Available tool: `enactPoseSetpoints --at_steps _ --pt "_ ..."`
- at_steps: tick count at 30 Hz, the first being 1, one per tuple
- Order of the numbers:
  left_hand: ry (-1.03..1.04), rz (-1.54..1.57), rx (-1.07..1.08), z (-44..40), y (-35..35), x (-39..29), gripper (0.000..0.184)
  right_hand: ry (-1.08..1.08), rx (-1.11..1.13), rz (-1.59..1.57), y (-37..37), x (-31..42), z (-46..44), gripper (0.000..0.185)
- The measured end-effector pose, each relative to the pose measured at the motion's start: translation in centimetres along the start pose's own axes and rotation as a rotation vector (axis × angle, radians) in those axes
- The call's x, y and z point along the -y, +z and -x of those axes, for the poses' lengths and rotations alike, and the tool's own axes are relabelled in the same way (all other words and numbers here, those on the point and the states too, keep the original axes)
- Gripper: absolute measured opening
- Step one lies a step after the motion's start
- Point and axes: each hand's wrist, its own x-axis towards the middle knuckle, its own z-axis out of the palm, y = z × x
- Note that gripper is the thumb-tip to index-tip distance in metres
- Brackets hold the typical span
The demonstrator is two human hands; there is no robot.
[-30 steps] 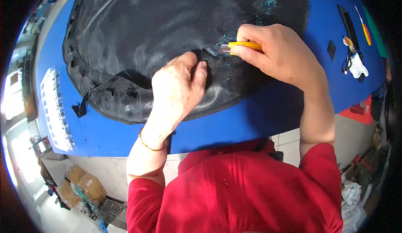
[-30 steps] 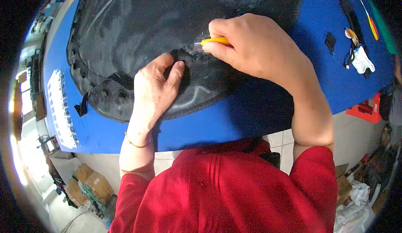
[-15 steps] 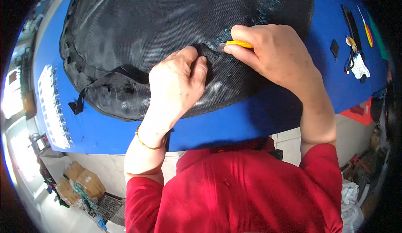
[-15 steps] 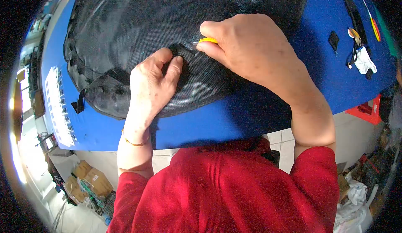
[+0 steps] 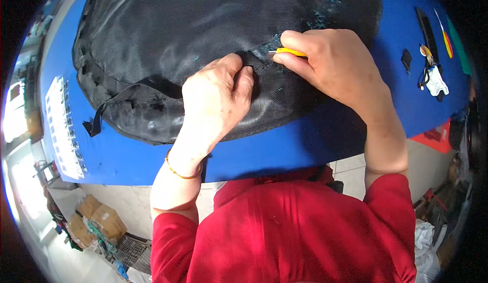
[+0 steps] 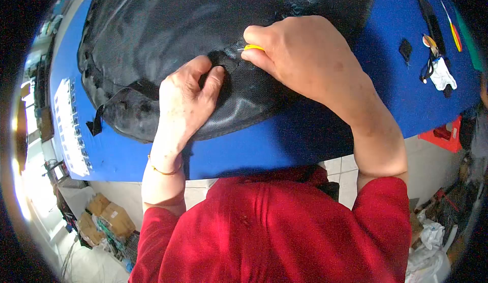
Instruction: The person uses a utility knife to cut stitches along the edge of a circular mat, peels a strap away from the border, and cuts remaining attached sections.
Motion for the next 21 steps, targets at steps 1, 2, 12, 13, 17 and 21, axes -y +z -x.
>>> enactPoseSetpoints --at_steps 1,2,12,13,17,21 --pt "-0.010 -0.005 0.001 -0.02 -0.10 -0.15 0.017 -0.010 0.002 -0.003 -0.04 -0.13 0.02 0.026" --pt "-0.020 -0.011 0.001 -0.02 -0.15 -0.24 0.017 -0.008 0.003 -0.001 -0.11 -0.20 0.02 0.026" --pt "-0.041 -0.017 0.013 -0.03 -0.17 -0.27 0.019 -0.018 0.088 -0.042 -0.62 -0.57 -0.14 0.026" --pt "-0.048 -0.006 0.012 -0.03 -0.19 -0.27 0.020 -0.030 0.082 -0.058 -0.58 -0.62 -0.17 0.026" --pt "-0.092 0.018 0.030 -0.03 -0.40 -0.30 0.025 -0.014 0.103 -0.050 -0.71 -0.57 -0.10 0.026" --pt "-0.114 0.056 0.015 -0.27 -0.15 -0.71 0.027 -0.004 0.100 -0.057 -0.61 -0.69 -0.06 0.027"
